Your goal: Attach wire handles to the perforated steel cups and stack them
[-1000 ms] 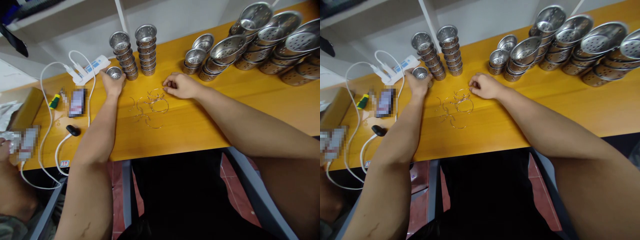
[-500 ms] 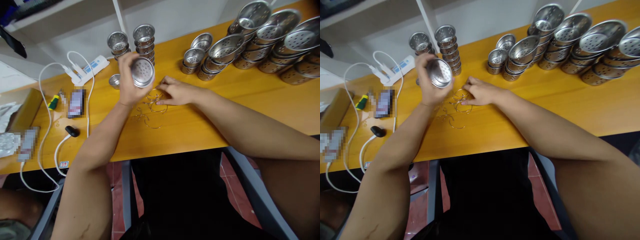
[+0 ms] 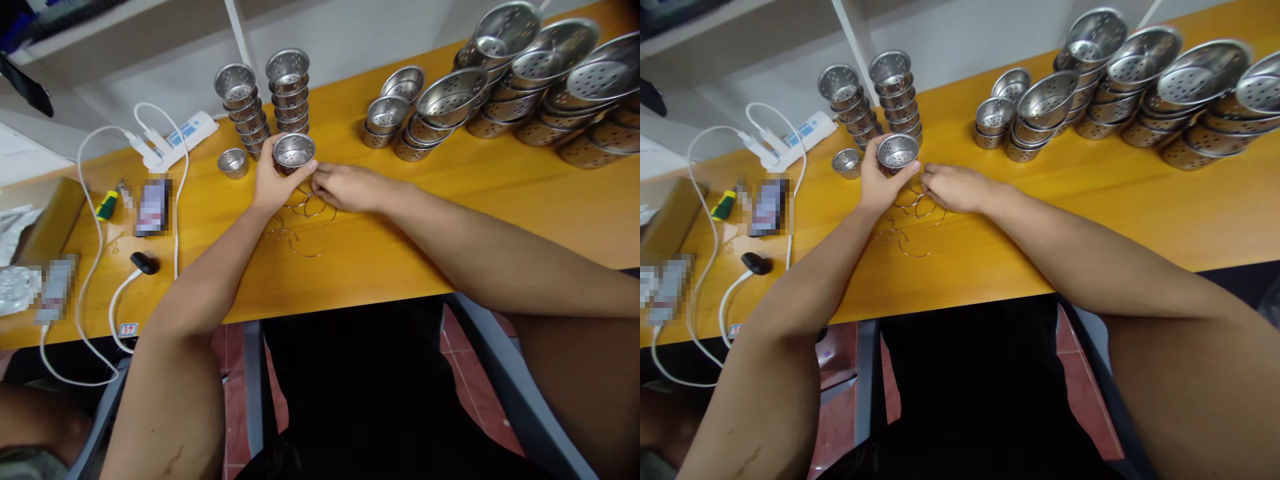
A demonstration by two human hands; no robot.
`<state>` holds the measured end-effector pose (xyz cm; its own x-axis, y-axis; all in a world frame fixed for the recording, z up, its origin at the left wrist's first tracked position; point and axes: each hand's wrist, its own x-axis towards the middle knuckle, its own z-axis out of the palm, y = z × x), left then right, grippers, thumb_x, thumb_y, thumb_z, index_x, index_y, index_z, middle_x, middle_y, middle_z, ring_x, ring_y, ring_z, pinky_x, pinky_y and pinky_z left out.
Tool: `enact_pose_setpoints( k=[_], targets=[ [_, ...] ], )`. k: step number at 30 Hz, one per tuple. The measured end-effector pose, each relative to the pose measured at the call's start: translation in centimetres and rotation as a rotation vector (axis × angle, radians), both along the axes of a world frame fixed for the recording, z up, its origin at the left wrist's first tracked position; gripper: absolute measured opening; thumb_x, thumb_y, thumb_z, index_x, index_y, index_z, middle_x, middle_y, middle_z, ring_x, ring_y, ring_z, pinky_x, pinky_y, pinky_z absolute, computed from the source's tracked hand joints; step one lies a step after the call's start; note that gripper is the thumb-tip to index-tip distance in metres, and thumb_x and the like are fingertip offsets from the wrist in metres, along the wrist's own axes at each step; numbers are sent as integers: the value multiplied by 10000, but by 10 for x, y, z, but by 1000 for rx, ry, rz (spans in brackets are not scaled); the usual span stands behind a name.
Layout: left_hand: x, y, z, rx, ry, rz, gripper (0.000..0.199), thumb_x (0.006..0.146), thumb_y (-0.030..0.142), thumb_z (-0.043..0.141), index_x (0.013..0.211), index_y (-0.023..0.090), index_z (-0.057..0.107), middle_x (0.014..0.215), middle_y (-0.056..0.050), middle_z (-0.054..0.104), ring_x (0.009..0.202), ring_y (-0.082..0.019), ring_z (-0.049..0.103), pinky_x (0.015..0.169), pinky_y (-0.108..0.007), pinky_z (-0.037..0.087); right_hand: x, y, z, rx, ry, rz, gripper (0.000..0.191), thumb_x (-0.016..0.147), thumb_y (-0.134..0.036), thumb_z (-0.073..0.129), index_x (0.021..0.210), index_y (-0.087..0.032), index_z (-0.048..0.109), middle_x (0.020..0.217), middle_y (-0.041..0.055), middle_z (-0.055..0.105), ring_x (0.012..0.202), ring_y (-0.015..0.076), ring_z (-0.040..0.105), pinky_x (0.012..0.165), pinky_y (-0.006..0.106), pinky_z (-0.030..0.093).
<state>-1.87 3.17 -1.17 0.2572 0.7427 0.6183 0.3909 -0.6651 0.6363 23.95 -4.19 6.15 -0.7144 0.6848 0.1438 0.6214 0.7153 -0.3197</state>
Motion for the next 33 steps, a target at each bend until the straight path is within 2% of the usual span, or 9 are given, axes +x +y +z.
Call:
enact_pose_setpoints(
  k=[5, 10, 13, 17, 21, 26, 30, 33],
  targets=[
    [-2, 5, -3, -3, -128, -6, 1075, 846, 1028, 872, 1583, 309, 564, 1505, -114, 731, 1501, -348, 766, 1372, -535, 583, 6, 3, -1, 44, 43, 78, 145, 1201, -292, 530, 1194, -223, 657, 1263, 168, 758, 1057, 321, 736, 936, 436, 567],
    [-11, 15, -2, -77, -204, 30, 1026, 863, 980, 907, 1584, 320, 598, 1531, -130, 750, 1550, -365, 740, 1404, -584, 564, 10, 2, 6, 6, 130, 56, 157, 1213, -351, 501, 1200, -248, 619, 1211, 155, 749, 1016, 328, 722, 924, 463, 565],
    [-16, 17, -1, -146, -277, 26, 946, 888, 973, 893, 1541, 334, 644, 1511, -124, 774, 1498, -353, 764, 1354, -606, 616, 11, 0, 8, 0, 220, 58, 145, 1208, -372, 520, 1176, -261, 610, 1197, 144, 755, 1018, 323, 721, 957, 474, 578],
    [-12, 5, 7, -268, -370, 5, 951, 863, 1044, 844, 1432, 295, 705, 1406, -128, 790, 1368, -362, 814, 1171, -620, 717, 14, 3, 3, -15, 367, 18, 160, 1190, -420, 614, 1117, -278, 627, 1153, 119, 758, 998, 309, 707, 984, 492, 603],
    [-2, -13, 21, -342, -425, -60, 931, 805, 1036, 901, 1324, 279, 745, 1317, -116, 819, 1221, -337, 843, 1034, -585, 755, 21, 11, -3, -88, 463, -33, 256, 1161, -523, 705, 1086, -284, 650, 1031, 84, 728, 892, 282, 659, 909, 491, 624],
    [3, -28, 33, -434, -441, -137, 911, 706, 962, 1039, 1272, 312, 744, 1265, -69, 864, 1168, -317, 855, 1018, -580, 767, 25, 19, -9, -157, 547, -53, 341, 1125, -602, 777, 1079, -282, 666, 920, 46, 683, 801, 245, 590, 803, 453, 590],
    [4, -34, 37, -486, -438, -210, 913, 771, 942, 1019, 1327, 288, 707, 1280, -93, 881, 1096, -309, 892, 993, -576, 776, 23, 23, -12, -177, 613, -57, 403, 1103, -663, 795, 1039, -288, 663, 901, 44, 649, 776, 237, 551, 761, 445, 540],
    [4, -38, 39, -513, -403, -232, 881, 836, 938, 970, 1378, 289, 723, 1375, -142, 883, 1153, -330, 901, 1010, -576, 779, 24, 30, -17, -164, 672, -105, 442, 1090, -713, 802, 1019, -300, 663, 875, 36, 612, 771, 240, 535, 745, 448, 538]
  ],
)
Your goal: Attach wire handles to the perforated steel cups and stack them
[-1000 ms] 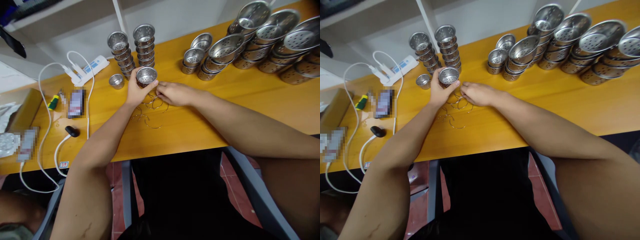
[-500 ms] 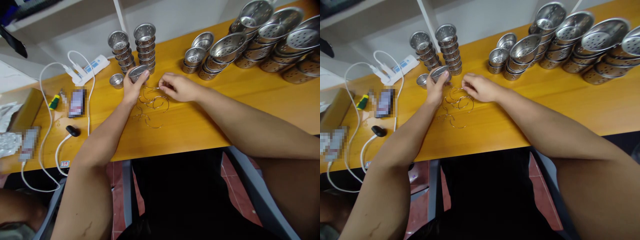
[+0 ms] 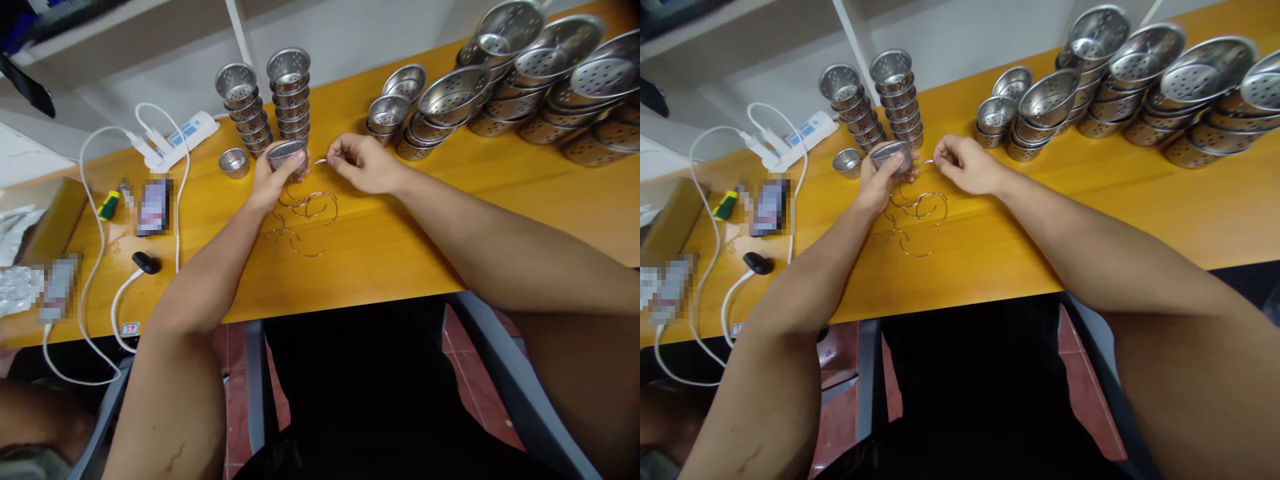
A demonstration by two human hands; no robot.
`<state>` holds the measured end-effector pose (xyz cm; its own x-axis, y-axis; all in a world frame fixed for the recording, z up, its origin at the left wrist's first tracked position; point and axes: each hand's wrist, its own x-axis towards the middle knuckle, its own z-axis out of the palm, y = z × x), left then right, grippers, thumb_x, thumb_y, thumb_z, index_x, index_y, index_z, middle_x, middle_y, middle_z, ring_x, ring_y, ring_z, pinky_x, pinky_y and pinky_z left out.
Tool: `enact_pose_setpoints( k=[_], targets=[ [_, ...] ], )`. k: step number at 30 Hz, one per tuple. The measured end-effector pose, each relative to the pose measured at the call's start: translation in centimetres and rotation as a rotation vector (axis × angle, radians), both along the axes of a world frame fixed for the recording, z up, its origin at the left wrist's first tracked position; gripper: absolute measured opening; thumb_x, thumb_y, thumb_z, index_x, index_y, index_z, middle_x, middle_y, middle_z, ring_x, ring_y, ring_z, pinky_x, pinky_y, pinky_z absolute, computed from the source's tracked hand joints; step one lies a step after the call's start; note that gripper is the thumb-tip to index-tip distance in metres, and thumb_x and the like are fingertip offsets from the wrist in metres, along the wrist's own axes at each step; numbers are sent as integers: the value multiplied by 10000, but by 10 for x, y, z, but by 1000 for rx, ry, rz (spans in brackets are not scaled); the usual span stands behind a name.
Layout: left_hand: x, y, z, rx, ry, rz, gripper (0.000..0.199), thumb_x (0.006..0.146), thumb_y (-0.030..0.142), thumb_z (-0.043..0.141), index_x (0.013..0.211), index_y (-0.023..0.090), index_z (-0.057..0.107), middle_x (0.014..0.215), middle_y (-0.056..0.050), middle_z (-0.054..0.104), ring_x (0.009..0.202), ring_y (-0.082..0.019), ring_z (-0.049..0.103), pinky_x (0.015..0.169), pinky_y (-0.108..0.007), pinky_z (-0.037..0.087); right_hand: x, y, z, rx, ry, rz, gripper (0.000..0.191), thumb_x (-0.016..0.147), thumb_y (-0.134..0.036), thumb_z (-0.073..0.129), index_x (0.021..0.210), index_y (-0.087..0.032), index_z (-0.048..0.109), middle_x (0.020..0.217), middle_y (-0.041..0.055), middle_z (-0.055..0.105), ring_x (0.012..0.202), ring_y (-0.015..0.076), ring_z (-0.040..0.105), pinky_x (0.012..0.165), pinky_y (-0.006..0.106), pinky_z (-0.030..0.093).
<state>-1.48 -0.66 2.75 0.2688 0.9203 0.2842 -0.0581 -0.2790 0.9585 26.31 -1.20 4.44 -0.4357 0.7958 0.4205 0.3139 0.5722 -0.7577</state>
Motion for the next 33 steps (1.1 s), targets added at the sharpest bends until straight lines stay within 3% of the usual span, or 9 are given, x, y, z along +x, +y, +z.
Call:
enact_pose_setpoints(
  k=[7, 10, 12, 15, 20, 28, 33],
  targets=[
    [0, -5, 3, 0, 79, -23, 851, 818, 956, 961, 1326, 293, 799, 1372, -154, 885, 1236, -352, 877, 992, -541, 787, 6, 16, -13, -52, 41, -61, 328, 1034, -526, 904, 963, -302, 675, 879, 48, 637, 771, 251, 578, 781, 502, 620],
    [0, -5, 3, 4, 95, -39, 897, 823, 969, 949, 1367, 277, 779, 1355, -153, 870, 1283, -365, 862, 1054, -569, 765, 5, 14, -13, -69, 46, -48, 269, 1022, -456, 895, 961, -300, 685, 900, 49, 668, 790, 247, 598, 795, 487, 628],
    [0, -3, -1, 35, 110, -28, 918, 822, 957, 963, 1387, 263, 758, 1357, -144, 855, 1340, -369, 842, 1140, -593, 733, 3, 11, -10, -79, 48, -53, 304, 1013, -518, 891, 959, -306, 680, 911, 49, 680, 808, 248, 601, 792, 470, 613],
    [-2, 9, -10, 163, 148, 13, 1004, 734, 921, 1050, 1415, 262, 718, 1388, -124, 831, 1392, -363, 820, 1266, -619, 668, 2, 8, -6, -85, 36, -42, 472, 997, -752, 852, 970, -321, 661, 923, 56, 688, 830, 265, 590, 791, 488, 579],
    [-6, 26, -22, 293, 207, 60, 1119, 642, 924, 1093, 1464, 277, 694, 1426, -109, 811, 1415, -360, 815, 1319, -625, 639, 4, 9, -4, -109, 83, 8, 728, 959, -1035, 728, 1021, -316, 631, 928, 79, 693, 835, 240, 547, 815, 505, 524],
    [-4, 10, -10, 189, 189, -46, 1095, 597, 855, 1148, 1432, 283, 730, 1454, -136, 818, 1387, -372, 821, 1293, -663, 658, 11, 24, -7, -107, 214, -146, 929, 812, -1215, 683, 1028, -320, 557, 841, 19, 655, 739, 176, 557, 735, 447, 482],
    [-3, 8, -7, 190, 230, -86, 1078, 632, 851, 1135, 1424, 237, 739, 1406, -146, 821, 1393, -387, 801, 1301, -692, 638, 9, 24, -11, -150, 201, -109, 924, 845, -1202, 672, 1091, -321, 542, 867, 12, 702, 666, 153, 514, 646, 428, 426]
  ],
)
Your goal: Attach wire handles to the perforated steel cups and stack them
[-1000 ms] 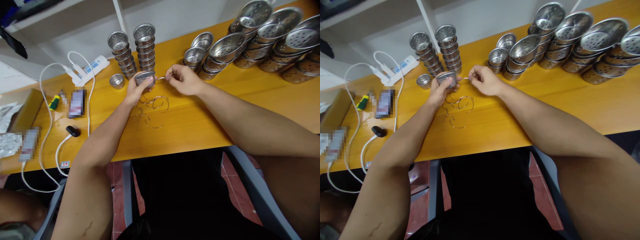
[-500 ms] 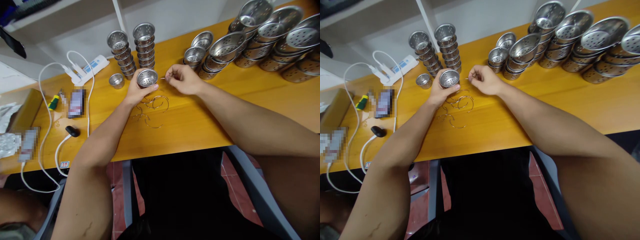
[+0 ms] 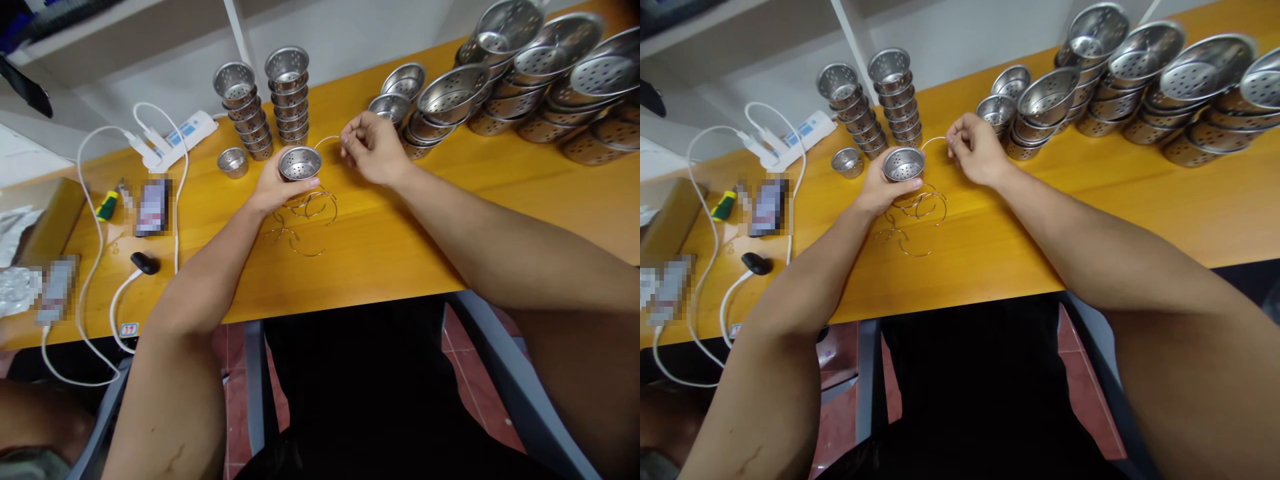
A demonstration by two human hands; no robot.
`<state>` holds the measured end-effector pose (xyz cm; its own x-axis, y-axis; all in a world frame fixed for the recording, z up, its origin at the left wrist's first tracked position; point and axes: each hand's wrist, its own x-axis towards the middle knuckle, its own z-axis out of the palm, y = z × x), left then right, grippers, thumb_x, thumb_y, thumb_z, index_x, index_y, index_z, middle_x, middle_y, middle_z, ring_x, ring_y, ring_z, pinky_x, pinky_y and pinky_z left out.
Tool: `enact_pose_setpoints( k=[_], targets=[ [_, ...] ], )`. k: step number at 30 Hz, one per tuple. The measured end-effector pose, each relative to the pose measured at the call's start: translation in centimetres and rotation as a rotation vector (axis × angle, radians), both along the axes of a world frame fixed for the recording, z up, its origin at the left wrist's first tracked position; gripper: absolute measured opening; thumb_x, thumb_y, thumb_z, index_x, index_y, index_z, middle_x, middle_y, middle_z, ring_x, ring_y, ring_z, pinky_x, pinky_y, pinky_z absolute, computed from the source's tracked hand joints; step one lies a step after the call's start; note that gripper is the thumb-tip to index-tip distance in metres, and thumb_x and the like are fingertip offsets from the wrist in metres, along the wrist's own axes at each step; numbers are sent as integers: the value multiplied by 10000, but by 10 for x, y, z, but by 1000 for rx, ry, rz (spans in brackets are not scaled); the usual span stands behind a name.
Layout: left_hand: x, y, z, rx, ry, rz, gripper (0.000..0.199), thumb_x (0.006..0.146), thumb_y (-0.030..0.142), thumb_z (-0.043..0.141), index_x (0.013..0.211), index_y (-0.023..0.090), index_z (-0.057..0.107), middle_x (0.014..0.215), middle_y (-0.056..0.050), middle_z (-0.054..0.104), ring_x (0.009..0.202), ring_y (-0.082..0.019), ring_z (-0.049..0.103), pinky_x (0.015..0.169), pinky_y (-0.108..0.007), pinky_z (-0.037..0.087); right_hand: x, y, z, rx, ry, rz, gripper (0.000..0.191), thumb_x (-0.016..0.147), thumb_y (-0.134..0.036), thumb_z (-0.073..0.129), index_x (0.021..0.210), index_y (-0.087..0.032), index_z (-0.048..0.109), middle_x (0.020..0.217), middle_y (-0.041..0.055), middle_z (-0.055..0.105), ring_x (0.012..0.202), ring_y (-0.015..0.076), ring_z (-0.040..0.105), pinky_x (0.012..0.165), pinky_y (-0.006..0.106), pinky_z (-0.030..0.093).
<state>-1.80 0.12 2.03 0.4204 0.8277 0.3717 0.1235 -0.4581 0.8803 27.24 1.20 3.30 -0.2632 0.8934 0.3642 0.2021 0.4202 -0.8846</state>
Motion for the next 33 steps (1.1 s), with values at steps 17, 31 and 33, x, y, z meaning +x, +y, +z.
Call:
enact_pose_setpoints(
  k=[17, 31, 33],
  targets=[
    [11, -9, -7, 187, 132, -53, 1039, 697, 806, 1121, 1465, 229, 723, 1417, -127, 792, 1396, -378, 793, 1360, -636, 595, -6, -33, 28, 203, -322, 32, 549, 1056, -877, 733, 1131, -343, 839, 1010, 110, 769, 984, 372, 702, 946, 592, 630],
    [4, 21, -25, 203, 0, 151, 1067, 791, 843, 1053, 1575, 319, 555, 1525, -117, 708, 1523, -369, 731, 1356, -583, 584, -2, -11, 14, 146, -72, -137, 670, 990, -981, 779, 1029, -318, 692, 764, 22, 623, 688, 203, 470, 725, 485, 432],
    [6, 19, -27, 187, -3, 146, 1075, 795, 878, 1035, 1573, 313, 555, 1528, -121, 710, 1521, -371, 737, 1361, -595, 582, -7, -19, 21, 143, -48, -139, 649, 998, -959, 790, 1033, -319, 685, 774, 21, 617, 680, 207, 467, 717, 486, 434]
  ],
)
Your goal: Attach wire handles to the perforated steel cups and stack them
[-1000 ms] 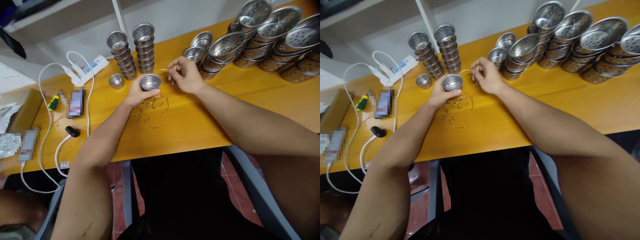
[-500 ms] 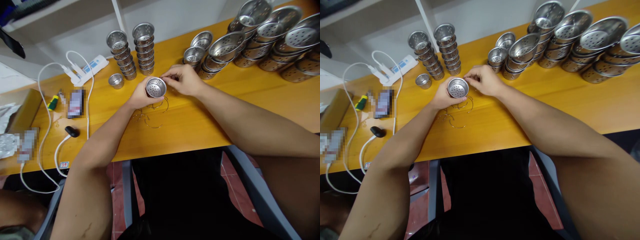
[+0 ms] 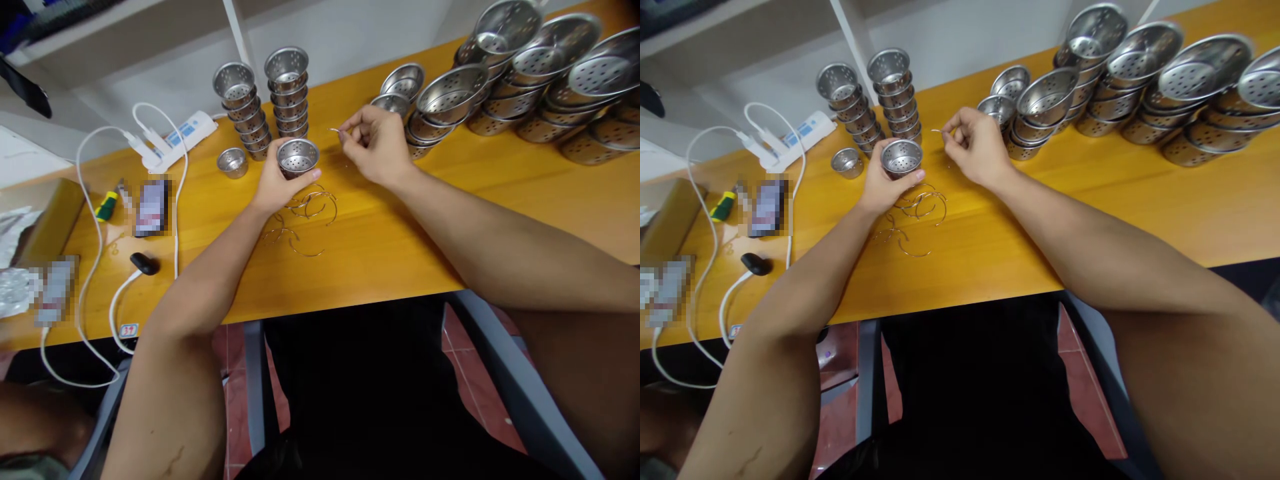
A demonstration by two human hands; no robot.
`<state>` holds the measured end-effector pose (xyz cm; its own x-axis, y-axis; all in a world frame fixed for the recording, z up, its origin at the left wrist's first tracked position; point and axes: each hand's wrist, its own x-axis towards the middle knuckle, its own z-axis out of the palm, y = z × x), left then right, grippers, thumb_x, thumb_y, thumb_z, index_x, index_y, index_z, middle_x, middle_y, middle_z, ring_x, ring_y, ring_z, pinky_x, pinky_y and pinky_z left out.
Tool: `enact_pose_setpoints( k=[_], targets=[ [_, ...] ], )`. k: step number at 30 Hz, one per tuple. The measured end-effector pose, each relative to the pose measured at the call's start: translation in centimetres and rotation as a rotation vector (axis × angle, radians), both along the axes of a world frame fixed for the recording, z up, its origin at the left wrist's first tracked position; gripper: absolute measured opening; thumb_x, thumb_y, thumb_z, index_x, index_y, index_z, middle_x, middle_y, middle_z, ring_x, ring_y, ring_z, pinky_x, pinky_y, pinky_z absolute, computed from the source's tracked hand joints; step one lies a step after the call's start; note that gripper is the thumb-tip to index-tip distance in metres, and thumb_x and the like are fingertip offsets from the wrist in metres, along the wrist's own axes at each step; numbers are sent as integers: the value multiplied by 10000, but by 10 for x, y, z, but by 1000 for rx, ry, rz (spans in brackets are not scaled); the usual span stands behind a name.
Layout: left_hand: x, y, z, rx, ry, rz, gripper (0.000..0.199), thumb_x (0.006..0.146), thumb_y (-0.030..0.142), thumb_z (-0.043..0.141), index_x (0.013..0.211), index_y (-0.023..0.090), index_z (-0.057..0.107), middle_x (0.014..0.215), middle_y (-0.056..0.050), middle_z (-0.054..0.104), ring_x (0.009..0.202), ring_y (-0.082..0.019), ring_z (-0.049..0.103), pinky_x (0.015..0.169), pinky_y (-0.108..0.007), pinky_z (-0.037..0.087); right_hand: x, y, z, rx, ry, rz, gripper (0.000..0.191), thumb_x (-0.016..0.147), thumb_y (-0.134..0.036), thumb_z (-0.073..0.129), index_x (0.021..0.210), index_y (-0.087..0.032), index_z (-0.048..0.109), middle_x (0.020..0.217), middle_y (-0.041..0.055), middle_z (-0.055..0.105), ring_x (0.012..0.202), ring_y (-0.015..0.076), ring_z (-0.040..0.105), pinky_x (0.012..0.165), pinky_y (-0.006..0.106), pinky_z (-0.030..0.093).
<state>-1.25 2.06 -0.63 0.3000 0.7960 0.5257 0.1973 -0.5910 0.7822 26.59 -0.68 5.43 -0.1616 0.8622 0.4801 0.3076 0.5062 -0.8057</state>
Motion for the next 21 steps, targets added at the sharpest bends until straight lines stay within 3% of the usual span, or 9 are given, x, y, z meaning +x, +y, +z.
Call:
enact_pose_setpoints(
  k=[8, 14, 21],
  targets=[
    [9, -15, 2, 11, 71, -42, 1158, 720, 935, 1048, 1554, 305, 549, 1474, -105, 696, 1466, -372, 755, 1335, -590, 604, -17, -24, 12, -36, -96, 30, 604, 1013, -951, 751, 1038, -349, 712, 836, 67, 691, 796, 299, 594, 755, 546, 569],
    [14, -22, 5, 14, 96, -59, 1104, 749, 854, 1086, 1551, 314, 552, 1463, -97, 705, 1416, -354, 771, 1314, -566, 628, -21, -28, 14, -63, -135, 32, 560, 994, -896, 790, 994, -341, 713, 803, 54, 658, 749, 285, 563, 723, 525, 578],
    [12, -23, 7, 61, 178, -39, 1187, 718, 898, 1075, 1565, 290, 506, 1487, -121, 702, 1430, -378, 762, 1292, -574, 627, -27, -23, 4, -33, -81, -3, 390, 996, -665, 891, 975, -304, 746, 773, 30, 626, 700, 247, 551, 691, 460, 585]
  ],
)
